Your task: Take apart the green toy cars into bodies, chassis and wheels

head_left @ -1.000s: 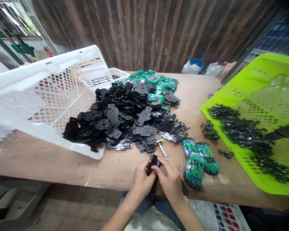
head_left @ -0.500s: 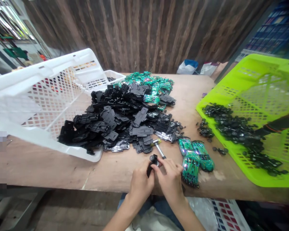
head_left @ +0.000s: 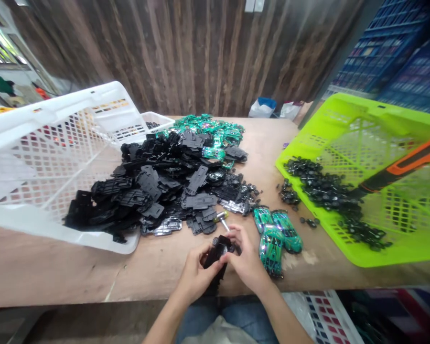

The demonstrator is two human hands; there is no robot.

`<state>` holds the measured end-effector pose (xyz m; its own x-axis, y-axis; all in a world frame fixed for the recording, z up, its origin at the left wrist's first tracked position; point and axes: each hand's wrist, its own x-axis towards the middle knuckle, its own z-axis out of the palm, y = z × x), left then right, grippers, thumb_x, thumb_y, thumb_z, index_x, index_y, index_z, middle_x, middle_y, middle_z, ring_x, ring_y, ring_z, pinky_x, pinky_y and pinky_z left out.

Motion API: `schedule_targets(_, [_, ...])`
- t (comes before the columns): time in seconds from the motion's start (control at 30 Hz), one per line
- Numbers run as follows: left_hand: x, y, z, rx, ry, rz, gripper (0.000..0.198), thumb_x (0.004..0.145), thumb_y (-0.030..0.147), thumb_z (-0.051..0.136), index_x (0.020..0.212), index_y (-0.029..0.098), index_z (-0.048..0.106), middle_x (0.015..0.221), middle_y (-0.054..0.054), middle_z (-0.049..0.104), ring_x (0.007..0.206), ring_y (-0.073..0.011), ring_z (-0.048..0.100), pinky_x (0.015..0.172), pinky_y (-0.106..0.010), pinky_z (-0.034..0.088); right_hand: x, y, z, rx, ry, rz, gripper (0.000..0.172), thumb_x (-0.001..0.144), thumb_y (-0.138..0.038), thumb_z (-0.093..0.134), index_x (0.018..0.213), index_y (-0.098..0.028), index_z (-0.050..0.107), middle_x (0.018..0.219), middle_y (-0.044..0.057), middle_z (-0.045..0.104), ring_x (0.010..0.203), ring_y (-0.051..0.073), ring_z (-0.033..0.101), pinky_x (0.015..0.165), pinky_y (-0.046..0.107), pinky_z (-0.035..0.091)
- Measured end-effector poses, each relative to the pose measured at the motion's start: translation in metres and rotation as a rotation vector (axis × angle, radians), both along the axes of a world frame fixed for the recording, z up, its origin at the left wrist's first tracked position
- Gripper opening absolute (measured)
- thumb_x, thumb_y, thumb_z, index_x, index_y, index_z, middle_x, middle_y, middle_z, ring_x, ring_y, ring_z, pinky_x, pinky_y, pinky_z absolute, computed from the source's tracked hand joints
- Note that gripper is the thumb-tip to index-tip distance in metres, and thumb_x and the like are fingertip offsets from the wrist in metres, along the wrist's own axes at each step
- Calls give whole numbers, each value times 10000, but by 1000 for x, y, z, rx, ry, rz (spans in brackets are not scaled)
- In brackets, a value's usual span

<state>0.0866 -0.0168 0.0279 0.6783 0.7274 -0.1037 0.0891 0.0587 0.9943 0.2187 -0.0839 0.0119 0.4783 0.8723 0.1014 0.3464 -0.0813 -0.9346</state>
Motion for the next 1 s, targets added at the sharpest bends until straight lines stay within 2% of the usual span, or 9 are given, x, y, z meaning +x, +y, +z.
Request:
schedule_targets(0.13, [4, -12, -1, -300, -100, -8, 401, 646, 383, 757, 947, 144, 642, 848, -44, 658, 721, -172, 603, 650, -259, 481, 22, -11, 24, 65, -164, 56, 480, 761, -297, 650, 1200, -241, 463, 1083, 50, 627, 1021, 208, 587, 903, 347, 456])
schedule_targets(0.23, [19, -33, -11, -546, -72, -101, 533, 660, 403, 725, 1120, 172, 590, 885, -62, 678, 583, -179, 618, 577, -332, 522, 54, -28, 26, 96, -499, -185, 423, 879, -436, 495, 1242, -219, 485, 1208, 115, 592, 1128, 253, 539, 951, 412, 400])
schedule_targets(0.33, [45, -52, -19, -432, -79, -189, 484, 684, 251, 699, 1156, 188, 609, 1083, -81, 680, 907, -245, 648, 857, -389, 501, 87, -38, -1, -71, -816, -431, 425, 944, -445, 337, 1256, -215, 512, 1284, 148, 559, 1205, 302, 486, 956, 517, 327])
schedule_targets(0.43, [76, -59, -24, -252, -116, -185, 430, 693, 145, 652, 1120, 197, 646, 1157, -47, 666, 1119, -250, 560, 1018, -368, 386, 114, -34, -29, -173, -933, -469, 446, 954, -426, 303, 1243, -175, 533, 1318, 178, 533, 1236, 326, 449, 929, 539, 313])
schedule_targets(0.53, [103, -57, -31, -231, -123, -131, 395, 713, 154, 631, 1108, 169, 643, 1124, -55, 679, 1086, -252, 577, 995, -369, 401, 135, -14, -27, -195, -873, -435, 418, 945, -390, 335, 1210, -156, 557, 1302, 178, 545, 1240, 310, 426, 944, 514, 289])
schedule_targets(0.67, [120, -53, -36, -326, -174, -45, 380, 730, 240, 649, 1094, 135, 629, 1099, -81, 685, 1063, -261, 589, 937, -360, 442, 159, 31, 2, -294, -716, -263, 309, 916, -331, 405, 1039, -198, 655, 1086, 110, 665, 1103, 256, 509, 933, 464, 274])
schedule_targets(0.73, [120, -53, -37, -364, -199, -31, 386, 727, 255, 656, 1093, 136, 624, 1099, -81, 683, 1054, -258, 591, 922, -352, 449, 168, 53, 10, -348, -676, -199, 200, 838, -322, 539, 817, -200, 696, 880, 71, 698, 971, 247, 560, 902, 457, 292])
schedule_targets(0.83, [114, -53, -36, -367, -229, -36, 402, 717, 265, 674, 1097, 144, 623, 1107, -77, 677, 1069, -257, 580, 943, -351, 431, 175, 76, 11, -416, -603, -153, 124, 666, -217, 690, 562, -174, 638, 631, 24, 644, 805, 231, 585, 878, 472, 310])
schedule_targets(1.0, [106, -54, -38, -360, -271, -96, 425, 714, 274, 693, 1116, 152, 626, 1121, -70, 674, 1090, -264, 570, 971, -370, 411, 167, 84, 14, -344, -449, -112, 43, 634, -137, 648, 602, -164, 636, 599, 0, 619, 704, 182, 590, 779, 354, 407])
